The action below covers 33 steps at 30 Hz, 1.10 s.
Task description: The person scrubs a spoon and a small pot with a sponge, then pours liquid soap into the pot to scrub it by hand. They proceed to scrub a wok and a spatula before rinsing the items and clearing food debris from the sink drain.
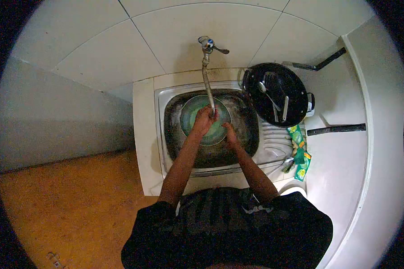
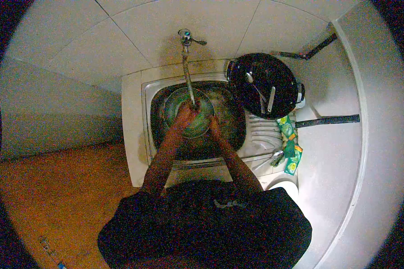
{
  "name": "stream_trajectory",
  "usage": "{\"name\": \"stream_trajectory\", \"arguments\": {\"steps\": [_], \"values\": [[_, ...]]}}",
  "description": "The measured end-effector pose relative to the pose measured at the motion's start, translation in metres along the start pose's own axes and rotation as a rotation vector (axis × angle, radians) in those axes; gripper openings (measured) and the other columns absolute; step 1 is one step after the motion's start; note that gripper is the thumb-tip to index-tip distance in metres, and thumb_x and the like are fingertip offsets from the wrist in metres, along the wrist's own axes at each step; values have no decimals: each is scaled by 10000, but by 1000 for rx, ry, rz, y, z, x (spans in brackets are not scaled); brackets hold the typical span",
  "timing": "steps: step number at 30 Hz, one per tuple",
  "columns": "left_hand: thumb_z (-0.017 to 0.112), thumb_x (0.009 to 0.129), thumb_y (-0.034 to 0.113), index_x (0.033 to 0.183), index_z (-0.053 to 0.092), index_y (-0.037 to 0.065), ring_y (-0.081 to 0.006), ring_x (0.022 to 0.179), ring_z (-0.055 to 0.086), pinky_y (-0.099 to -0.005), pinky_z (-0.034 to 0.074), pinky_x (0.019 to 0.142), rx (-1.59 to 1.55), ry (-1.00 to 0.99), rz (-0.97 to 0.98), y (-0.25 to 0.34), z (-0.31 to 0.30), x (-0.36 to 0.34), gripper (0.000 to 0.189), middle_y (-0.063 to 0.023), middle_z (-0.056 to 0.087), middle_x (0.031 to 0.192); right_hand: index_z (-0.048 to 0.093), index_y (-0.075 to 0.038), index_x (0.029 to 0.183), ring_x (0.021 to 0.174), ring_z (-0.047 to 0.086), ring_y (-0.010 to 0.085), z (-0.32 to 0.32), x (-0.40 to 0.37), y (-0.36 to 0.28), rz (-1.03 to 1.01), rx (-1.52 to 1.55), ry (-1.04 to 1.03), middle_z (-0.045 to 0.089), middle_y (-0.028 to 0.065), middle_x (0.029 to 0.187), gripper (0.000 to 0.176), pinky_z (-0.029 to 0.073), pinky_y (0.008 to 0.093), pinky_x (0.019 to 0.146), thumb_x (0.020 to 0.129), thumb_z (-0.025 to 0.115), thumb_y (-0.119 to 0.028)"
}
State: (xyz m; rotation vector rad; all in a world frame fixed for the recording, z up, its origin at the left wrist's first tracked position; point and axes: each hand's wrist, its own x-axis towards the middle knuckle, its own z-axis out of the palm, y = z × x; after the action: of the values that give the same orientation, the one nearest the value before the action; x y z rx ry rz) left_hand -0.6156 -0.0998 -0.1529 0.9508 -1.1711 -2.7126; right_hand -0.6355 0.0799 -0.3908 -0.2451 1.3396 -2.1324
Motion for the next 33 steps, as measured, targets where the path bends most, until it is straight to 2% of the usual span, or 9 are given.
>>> {"name": "stream_trajectory", "arguments": {"steps": [3,6,8,11,18,21,24,29,33], "values": [[467,909,151,865,577,33,-178,609,553,-263,426,520,-265,7,-1,-11,-9,0,167,-45,517,630,475,-52,1180,1090,493,249,35,-5,-39,355,-22,236,504,106,1134,501,388,419,946,915,470,-477],[484,880,117,846,567,35,-169,581,530,-269,408,513,-169,-311,149,-27,-27,6,122,-31,515,627,503,-67,1133,1052,499,226,63,-11,-69,-29,-531,165,521,85,1056,476,392,412,919,907,465,-485],[472,887,143,810,547,53,-155,555,503,-275,403,525,226,-179,98,-33,-17,2,141,-38,527,644,521,-73,1084,998,504,213,57,-5,-83,547,-94,277,534,69,1021,473,398,411,877,893,464,-502],[467,925,261,776,554,62,-146,539,490,-284,409,544,79,-181,-2,-35,-4,1,264,-31,518,615,515,-75,1051,940,509,206,-9,15,0,389,-33,210,536,61,990,425,406,396,838,889,464,-465],[534,902,428,835,603,27,-127,589,524,-281,430,571,545,-220,153,-20,-5,-9,413,-20,571,685,536,-68,1013,956,507,217,49,-19,-104,78,-95,-122,543,64,1009,357,397,403,853,867,491,-390],[648,854,334,893,624,28,-136,585,517,-297,443,589,795,-107,163,-1,-3,-37,309,-16,569,688,546,-66,1006,966,508,225,37,-15,-88,186,-199,135,551,65,1015,353,388,412,871,866,502,-387],[724,798,225,946,641,51,-136,589,491,-315,452,607,686,133,653,-10,-40,-33,243,-27,580,746,556,-65,1000,977,509,233,34,-15,-87,201,-276,213,558,66,1022,350,379,421,889,864,513,-384],[690,782,162,1102,578,74,-133,646,483,-320,449,610,1046,929,1098,-21,-61,-58,350,-54,570,885,576,-65,989,997,510,244,27,-20,-83,189,-448,118,571,69,1035,346,367,428,917,860,530,-383],[625,785,146,1109,540,49,-160,639,504,-330,452,594,203,455,161,-49,-84,-83,349,-40,547,823,597,-74,976,968,525,233,25,-22,-89,193,-305,152,572,72,1038,317,403,389,872,864,546,-367]]}}
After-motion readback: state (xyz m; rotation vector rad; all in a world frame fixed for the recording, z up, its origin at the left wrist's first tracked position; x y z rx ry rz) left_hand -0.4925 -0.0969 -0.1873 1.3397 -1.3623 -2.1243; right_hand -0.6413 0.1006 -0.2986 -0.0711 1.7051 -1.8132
